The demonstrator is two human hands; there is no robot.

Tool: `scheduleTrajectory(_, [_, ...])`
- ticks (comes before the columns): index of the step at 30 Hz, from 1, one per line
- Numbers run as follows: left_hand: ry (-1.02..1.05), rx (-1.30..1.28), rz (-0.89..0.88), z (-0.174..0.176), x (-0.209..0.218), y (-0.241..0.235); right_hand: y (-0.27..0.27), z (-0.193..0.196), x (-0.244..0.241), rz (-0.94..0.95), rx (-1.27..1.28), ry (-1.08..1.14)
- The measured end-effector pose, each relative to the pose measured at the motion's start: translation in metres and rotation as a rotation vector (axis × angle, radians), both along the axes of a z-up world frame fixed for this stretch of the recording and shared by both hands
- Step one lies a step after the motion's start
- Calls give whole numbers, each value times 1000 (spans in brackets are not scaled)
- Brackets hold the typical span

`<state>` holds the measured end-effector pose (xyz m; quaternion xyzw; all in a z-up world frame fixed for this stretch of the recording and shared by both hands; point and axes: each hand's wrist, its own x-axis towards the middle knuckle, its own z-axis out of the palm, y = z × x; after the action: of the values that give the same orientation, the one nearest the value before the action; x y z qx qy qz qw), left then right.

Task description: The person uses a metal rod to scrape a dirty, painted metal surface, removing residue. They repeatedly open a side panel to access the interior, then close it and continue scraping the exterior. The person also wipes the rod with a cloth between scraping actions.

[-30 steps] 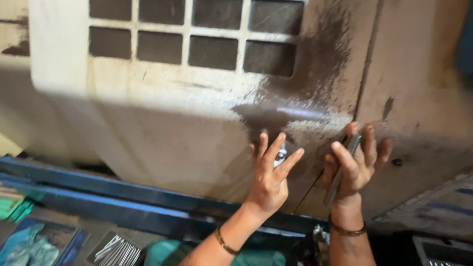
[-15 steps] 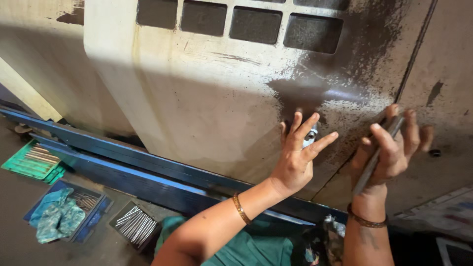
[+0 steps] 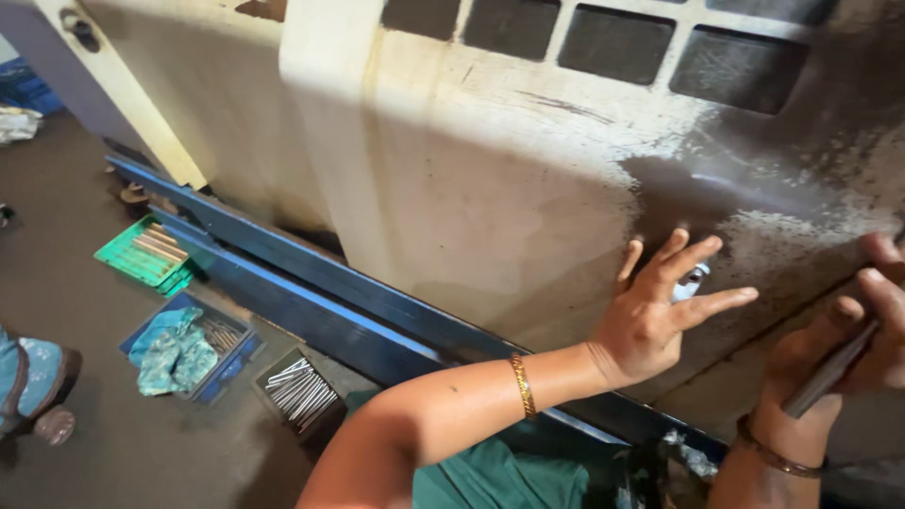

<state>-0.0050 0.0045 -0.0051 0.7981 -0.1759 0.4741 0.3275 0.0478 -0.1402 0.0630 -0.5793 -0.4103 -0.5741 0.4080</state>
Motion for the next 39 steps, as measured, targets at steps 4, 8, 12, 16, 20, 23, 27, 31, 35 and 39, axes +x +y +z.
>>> scheduleTrajectory(4, [8,-8,-22,3,-1,1,-7,-24,15,-23,52,11])
scheduleTrajectory(8, [66,70,17,16,-9,5,-9,-41,23,80,39,104])
scheduleTrajectory(12, [211,276,164,33,-19,9,-11,-52,27,149,28,178])
scheduleTrajectory(16, [192,253,160,41,-25,9,-16,-57,27,169,23,210])
scheduleTrajectory(20, [258,427,293,30,-17,9,-23,-61,26,175,18,231])
scheduleTrajectory(23, [40,52,12,14,-8,4,-27,-59,25,193,16,247])
scheduleTrajectory(27, [34,38,-7,-4,1,2,-31,-51,18,226,4,275])
scheduleTrajectory(31, [6,-28,-109,-9,6,3,-29,-38,6,282,-20,329])
scheduleTrajectory(35, [-39,-67,-191,-7,6,5,-20,-27,-3,151,-55,234])
scheduleTrajectory(39, [14,6,-129,-8,6,6,-17,-26,-4,137,-26,228])
